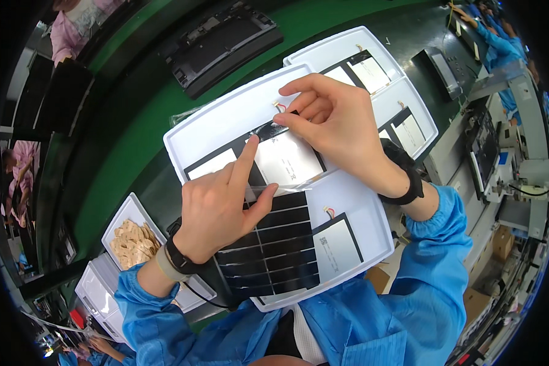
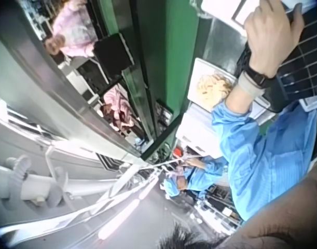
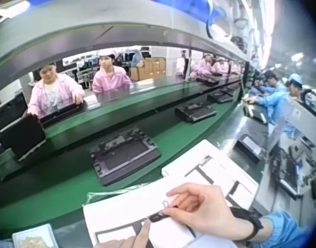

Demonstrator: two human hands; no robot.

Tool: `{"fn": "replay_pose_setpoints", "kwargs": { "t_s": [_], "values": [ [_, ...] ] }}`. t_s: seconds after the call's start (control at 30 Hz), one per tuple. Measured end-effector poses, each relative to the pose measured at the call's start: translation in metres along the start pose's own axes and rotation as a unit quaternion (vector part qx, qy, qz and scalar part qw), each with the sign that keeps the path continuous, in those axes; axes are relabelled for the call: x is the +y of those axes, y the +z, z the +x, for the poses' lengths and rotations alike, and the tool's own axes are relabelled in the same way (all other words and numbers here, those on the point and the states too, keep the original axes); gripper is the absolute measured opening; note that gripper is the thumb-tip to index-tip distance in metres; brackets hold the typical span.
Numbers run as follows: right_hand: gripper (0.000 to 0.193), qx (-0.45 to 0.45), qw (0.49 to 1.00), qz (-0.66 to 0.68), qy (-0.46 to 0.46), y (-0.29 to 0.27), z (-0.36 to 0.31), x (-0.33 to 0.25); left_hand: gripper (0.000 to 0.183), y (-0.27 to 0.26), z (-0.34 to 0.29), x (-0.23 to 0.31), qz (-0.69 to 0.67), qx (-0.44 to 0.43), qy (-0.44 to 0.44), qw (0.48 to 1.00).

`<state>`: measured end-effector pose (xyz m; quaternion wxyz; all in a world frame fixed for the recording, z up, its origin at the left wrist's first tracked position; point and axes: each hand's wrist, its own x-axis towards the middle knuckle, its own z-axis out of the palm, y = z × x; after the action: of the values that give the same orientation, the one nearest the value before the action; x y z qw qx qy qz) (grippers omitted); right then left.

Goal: The person assembles electronic components by picking up batteries, applying adhesive strips from a tray, and pressing them into plastic enclosures on an assembly line.

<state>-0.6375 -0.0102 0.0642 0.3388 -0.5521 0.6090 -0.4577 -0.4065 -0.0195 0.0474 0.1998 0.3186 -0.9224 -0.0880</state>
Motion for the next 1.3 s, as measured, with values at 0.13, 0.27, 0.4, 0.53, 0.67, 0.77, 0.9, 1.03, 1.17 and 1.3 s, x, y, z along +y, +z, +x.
{"fn": "replay_pose_setpoints", "kwargs": {
  "t_s": [0.13, 0.27, 0.4, 0.53, 0.67, 0.77, 0.9, 1.03, 1.17, 1.3],
  "values": [
    [0.034, 0.029, 0.984, -0.155, -0.081, 0.000, 0.005, -0.002, 0.067, 0.001, 0.000, -0.001, -0.006, 0.014, 0.002, 1.000],
    [0.035, 0.031, 0.976, -0.197, -0.091, 0.001, 0.004, -0.005, 0.066, -0.001, 0.000, 0.001, -0.014, 0.010, -0.003, 1.000],
    [0.035, 0.034, 0.975, -0.193, -0.100, 0.000, 0.004, -0.006, 0.064, -0.001, 0.000, 0.001, -0.009, 0.021, 0.005, 1.000],
    [0.038, 0.031, 0.969, -0.214, -0.117, 0.002, 0.002, -0.007, 0.063, -0.002, -0.002, -0.001, -0.002, 0.026, 0.016, 1.000],
    [0.038, 0.050, 0.929, -0.297, -0.217, 0.002, -0.002, -0.011, 0.062, -0.002, -0.002, 0.001, 0.004, 0.022, 0.016, 1.000],
    [0.036, 0.089, 0.875, -0.399, -0.258, -0.014, -0.001, -0.013, 0.061, -0.002, -0.004, 0.001, -0.004, 0.037, 0.017, 0.999],
    [0.017, 0.094, 0.907, -0.292, -0.288, -0.019, -0.002, -0.018, 0.055, -0.002, -0.005, 0.001, -0.022, 0.037, 0.005, 0.999],
    [0.014, -0.030, 0.950, -0.267, -0.157, -0.028, 0.006, -0.010, 0.060, -0.001, -0.004, 0.001, -0.019, 0.063, 0.030, 0.997],
    [0.017, -0.063, 0.948, -0.293, -0.106, -0.023, 0.015, -0.014, 0.059, -0.002, -0.005, 0.002, -0.010, 0.065, 0.026, 0.998],
    [0.017, -0.079, 0.947, -0.297, -0.097, -0.025, 0.020, -0.011, 0.052, -0.005, -0.006, 0.004, -0.024, 0.040, 0.002, 0.999]
  ]
}}
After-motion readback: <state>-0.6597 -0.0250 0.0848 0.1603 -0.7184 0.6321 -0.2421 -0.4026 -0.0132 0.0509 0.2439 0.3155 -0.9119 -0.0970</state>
